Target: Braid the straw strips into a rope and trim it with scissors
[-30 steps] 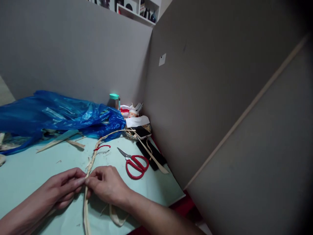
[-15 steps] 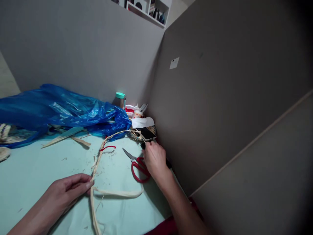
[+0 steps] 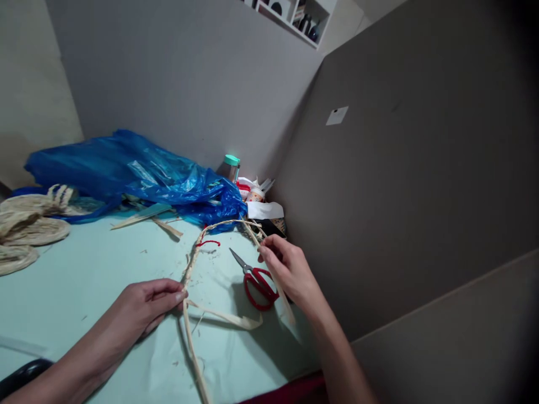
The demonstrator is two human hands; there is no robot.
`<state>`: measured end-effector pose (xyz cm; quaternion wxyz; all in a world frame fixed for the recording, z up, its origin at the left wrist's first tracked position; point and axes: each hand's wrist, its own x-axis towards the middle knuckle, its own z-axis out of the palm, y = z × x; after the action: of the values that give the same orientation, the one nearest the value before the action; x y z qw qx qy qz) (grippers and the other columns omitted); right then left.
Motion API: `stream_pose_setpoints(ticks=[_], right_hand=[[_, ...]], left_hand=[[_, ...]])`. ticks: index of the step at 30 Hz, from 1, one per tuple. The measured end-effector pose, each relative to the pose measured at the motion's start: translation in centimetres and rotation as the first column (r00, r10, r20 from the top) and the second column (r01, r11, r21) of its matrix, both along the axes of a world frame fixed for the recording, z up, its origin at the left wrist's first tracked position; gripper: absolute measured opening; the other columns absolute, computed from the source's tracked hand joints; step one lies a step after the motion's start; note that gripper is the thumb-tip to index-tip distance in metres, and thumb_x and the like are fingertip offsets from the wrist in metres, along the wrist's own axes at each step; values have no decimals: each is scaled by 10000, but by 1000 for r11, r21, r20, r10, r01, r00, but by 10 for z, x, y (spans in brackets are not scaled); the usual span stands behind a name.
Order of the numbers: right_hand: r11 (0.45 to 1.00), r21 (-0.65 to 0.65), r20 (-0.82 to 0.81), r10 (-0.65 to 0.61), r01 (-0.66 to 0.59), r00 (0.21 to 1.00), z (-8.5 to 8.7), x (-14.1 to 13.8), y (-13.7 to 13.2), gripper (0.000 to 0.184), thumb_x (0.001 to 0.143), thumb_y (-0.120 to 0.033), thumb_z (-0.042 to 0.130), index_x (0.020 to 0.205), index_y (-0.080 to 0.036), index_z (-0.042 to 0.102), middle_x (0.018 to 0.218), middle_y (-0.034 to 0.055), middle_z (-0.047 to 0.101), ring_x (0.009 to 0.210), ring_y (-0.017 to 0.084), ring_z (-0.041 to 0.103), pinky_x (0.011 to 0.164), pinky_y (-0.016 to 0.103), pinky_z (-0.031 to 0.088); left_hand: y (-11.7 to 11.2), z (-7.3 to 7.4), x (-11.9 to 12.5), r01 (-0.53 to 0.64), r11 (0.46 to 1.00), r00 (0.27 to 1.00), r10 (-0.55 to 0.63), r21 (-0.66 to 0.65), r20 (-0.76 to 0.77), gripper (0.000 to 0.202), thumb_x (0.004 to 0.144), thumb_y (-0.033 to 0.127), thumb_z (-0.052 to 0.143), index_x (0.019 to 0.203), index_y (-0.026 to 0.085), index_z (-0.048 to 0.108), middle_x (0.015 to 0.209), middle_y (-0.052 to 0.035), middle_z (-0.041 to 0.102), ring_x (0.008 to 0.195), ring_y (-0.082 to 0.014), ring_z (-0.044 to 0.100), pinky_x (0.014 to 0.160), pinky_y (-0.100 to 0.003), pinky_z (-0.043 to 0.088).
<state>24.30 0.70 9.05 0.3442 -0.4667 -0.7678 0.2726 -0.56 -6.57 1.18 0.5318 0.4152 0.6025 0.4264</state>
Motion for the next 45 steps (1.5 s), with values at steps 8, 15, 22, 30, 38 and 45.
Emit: stream_pose_setpoints(ticks=[8,15,22,30,38,45], right_hand=[[729,-547,-525,84,-412,847,-6,-30,-15,284,767,-413,695,785,-180,533,665,-7,626,460,69,487,405,178,305],[864,-474,-30,178,-170,984,-34,-66,-68,206,857,-301,529,689,-184,514,565,-8,568,500,103,506,491,212,336],[942,-322,207,172,-99,963,-43,-80,-81,240,857,-265,489,629,-189,490,529,-8,522,496,112,425,511,252,237],[972,-189,348,199,-140,916,-48,-90,-79,188,860,-273,479,755,-178,604,611,44,609,525,146,468,543,278,247],[973,-134,539,230,-188,810,-47,-101,-81,217,871,-262,452,860,-151,638,646,80,641,545,185,542,539,298,236],[992,-29,311,126,-123,942,-32,-77,-65,228,935,-370,467,906,-193,608,816,66,676,668,182,583,606,279,344]], left_hand=[[-5,8,1,8,1000,1000,-7,-20,27,299,712,436,707,767,143,680,412,55,453,398,-61,278,425,-198,134],[-9,12,2,27,1000,992,-26,-7,125,202,779,318,664,844,127,670,550,-38,675,407,-46,332,422,-200,143],[-10,13,3,16,1000,981,-15,-2,196,150,790,273,666,854,138,674,707,-66,726,516,-72,499,417,-186,164],[-9,13,4,16,1000,972,-13,-10,233,173,780,293,695,875,148,702,722,-38,708,427,-26,346,408,-196,164],[-10,6,5,-26,1000,964,29,-15,263,182,708,251,742,819,129,664,579,53,533,414,-2,263,408,-173,122],[-10,11,6,-24,1000,955,29,-19,294,178,714,251,738,843,153,664,722,0,638,589,-75,539,500,-165,341]])
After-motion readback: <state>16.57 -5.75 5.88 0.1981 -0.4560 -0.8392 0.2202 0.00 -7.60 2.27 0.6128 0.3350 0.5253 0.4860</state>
